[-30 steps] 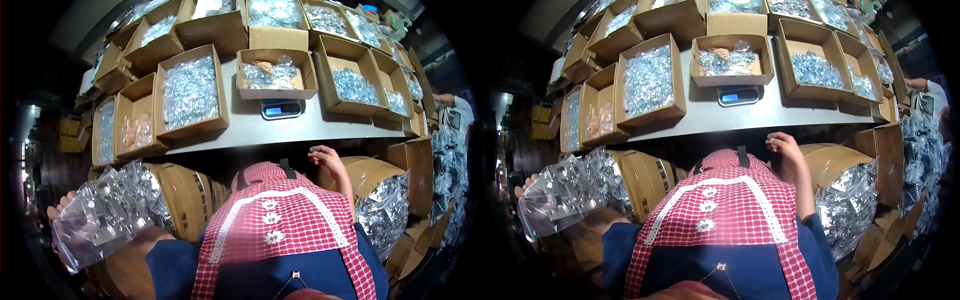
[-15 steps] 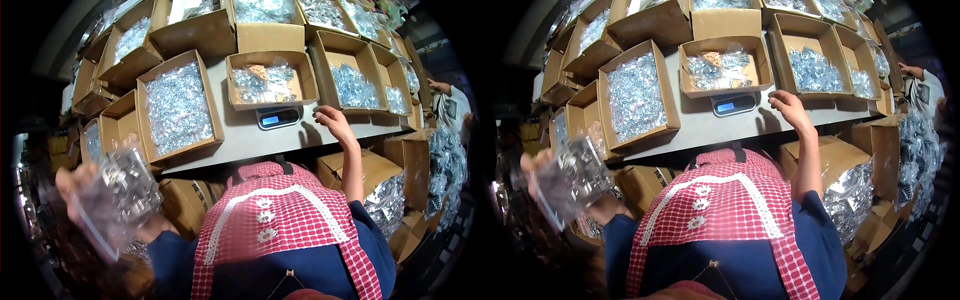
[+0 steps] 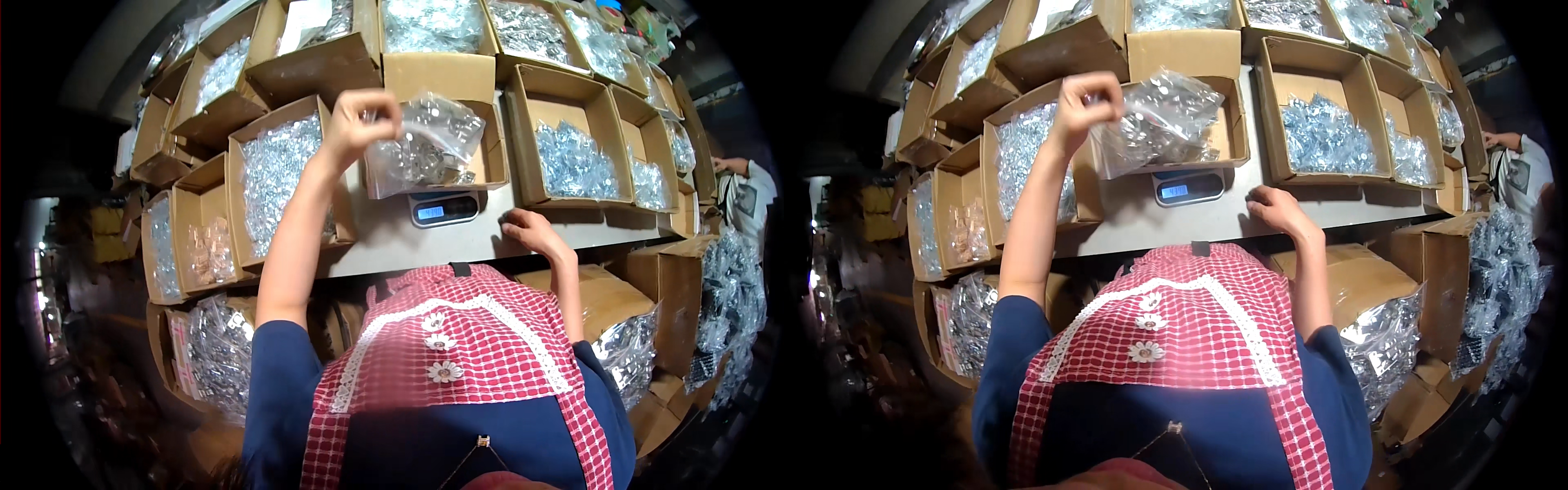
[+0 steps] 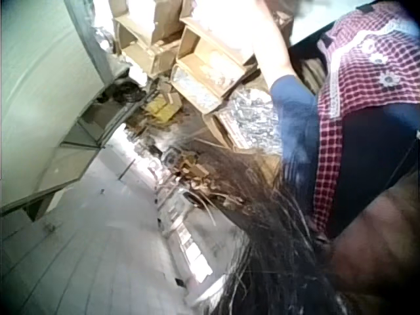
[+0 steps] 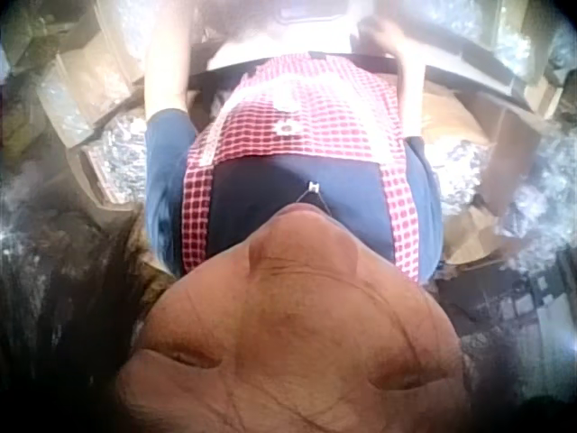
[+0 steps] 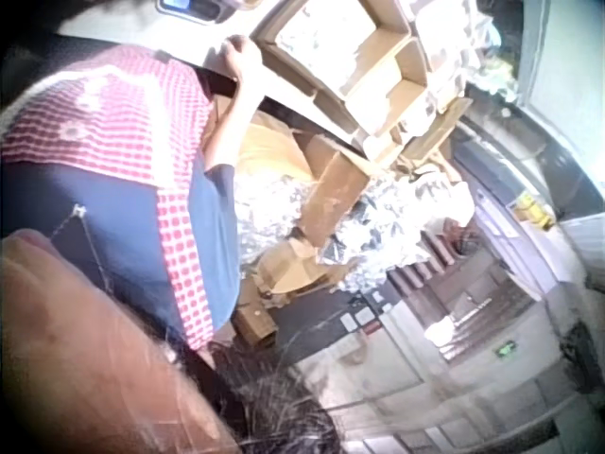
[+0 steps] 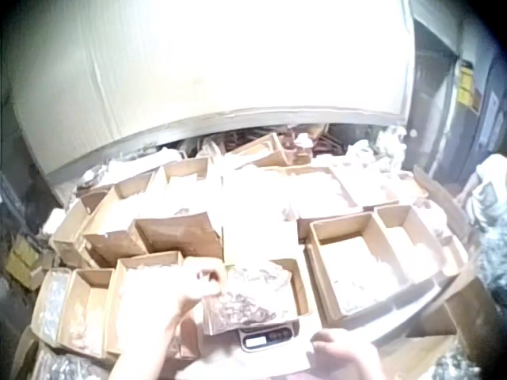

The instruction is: The person places small metal items into plastic bags, weighs the bags on a digital scale, and puts the bags into cardboard boxes.

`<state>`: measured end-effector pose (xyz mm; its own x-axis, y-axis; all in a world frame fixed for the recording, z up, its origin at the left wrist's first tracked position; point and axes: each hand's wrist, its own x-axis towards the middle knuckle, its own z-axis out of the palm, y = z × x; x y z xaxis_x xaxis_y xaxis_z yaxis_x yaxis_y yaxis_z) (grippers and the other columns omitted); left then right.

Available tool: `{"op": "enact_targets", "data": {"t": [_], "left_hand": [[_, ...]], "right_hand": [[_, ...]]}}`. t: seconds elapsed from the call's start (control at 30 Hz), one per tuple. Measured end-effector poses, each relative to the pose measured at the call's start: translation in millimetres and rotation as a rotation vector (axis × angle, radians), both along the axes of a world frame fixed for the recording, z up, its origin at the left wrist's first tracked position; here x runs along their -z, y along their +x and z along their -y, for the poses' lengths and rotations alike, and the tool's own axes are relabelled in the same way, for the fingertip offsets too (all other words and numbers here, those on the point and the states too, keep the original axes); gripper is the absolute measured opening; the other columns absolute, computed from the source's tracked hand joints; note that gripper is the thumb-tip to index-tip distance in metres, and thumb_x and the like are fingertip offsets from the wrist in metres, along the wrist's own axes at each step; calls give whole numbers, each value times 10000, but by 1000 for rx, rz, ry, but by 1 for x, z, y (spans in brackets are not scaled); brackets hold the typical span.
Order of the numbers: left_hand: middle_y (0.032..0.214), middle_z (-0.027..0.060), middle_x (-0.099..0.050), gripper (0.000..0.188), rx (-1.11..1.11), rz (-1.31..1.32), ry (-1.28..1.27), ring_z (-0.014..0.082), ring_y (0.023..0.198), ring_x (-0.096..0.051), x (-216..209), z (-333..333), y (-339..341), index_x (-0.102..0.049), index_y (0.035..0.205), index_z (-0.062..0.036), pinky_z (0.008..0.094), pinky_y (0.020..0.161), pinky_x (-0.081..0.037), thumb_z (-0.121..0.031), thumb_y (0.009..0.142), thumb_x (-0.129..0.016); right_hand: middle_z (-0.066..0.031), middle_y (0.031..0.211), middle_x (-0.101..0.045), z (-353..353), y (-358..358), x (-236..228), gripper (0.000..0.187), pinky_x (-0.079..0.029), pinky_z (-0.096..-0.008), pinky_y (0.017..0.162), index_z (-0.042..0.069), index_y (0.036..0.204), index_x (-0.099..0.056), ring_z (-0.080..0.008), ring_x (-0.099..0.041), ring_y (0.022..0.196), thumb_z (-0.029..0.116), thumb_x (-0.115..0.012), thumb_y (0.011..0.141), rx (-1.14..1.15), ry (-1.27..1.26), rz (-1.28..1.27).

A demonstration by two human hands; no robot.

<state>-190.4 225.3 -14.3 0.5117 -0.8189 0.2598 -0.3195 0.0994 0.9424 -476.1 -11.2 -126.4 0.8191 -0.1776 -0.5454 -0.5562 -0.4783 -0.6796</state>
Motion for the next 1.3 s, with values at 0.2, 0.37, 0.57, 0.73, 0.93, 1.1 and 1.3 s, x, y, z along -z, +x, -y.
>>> {"op": "enact_targets", "data": {"t": [0.2, 0.37, 0.57, 0.73, 0.93, 1.1, 1.3], "left_hand": [[788, 35, -612, 115, -473, -199, 142, 135, 778, -559, 61, -95, 6, -631, 776, -21, 259, 682, -448, -61, 682, -578], [773, 31, -579, 111, -831, -374, 52, 125, 759, -521, 81, -133, -21, -622, 785, -5, 230, 723, -405, -32, 731, -530], [802, 38, -605, 108, -827, -454, 31, 119, 765, -539, 111, -116, -59, -644, 809, 10, 234, 716, -422, 16, 742, -559], [817, 43, -614, 108, -959, -446, -92, 121, 775, -543, 109, -116, -60, -643, 819, 17, 228, 729, -432, 31, 760, -553], [825, 56, -626, 112, -1017, -372, -98, 135, 788, -545, 106, -114, -62, -644, 807, 25, 242, 747, -431, 35, 744, -552], [818, 52, -623, 111, -1087, -383, -158, 137, 785, -541, 108, -119, -61, -645, 810, 19, 246, 743, -427, 30, 742, -558], [810, 55, -615, 117, -1096, -399, -187, 141, 777, -542, 106, -114, -58, -643, 818, 24, 244, 735, -430, 31, 742, -555]], "right_hand": [[-132, 1084, -651, 27, -44, -74, 451, -472, -322, 879, -33, 1251, -530, -188, -609, 1016, 188, -645, 875, 185, 521, 215], [-75, 750, -672, -6, -27, -193, 168, -504, -361, 833, 0, 973, -667, -186, -660, 714, 119, -630, 860, 18, 738, 1258], [-110, 723, -664, 11, -17, -243, 114, -526, -370, 742, -23, 879, -657, -208, -656, 662, 78, -604, 868, -630, 1706, 1051], [-139, 700, -657, 20, -14, -242, 129, -543, -376, 667, -42, 802, -648, -226, -653, 618, 43, -583, 874, -772, 1918, 760], [-175, 673, -648, 34, 1, -246, 202, -565, -385, 576, -65, 709, -638, -248, -649, 565, 2, -558, 881, -736, 2015, 494], [-178, 682, -655, 43, 5, -244, 201, -568, -373, 559, -71, 729, -650, -247, -653, 568, 2, -549, 886, -940, 2028, 478], [-174, 702, -666, 59, -1, -231, 190, -568, -355, 557, -73, 782, -672, -240, -660, 585, 12, -541, 890, -1179, 1961, 483]]}}
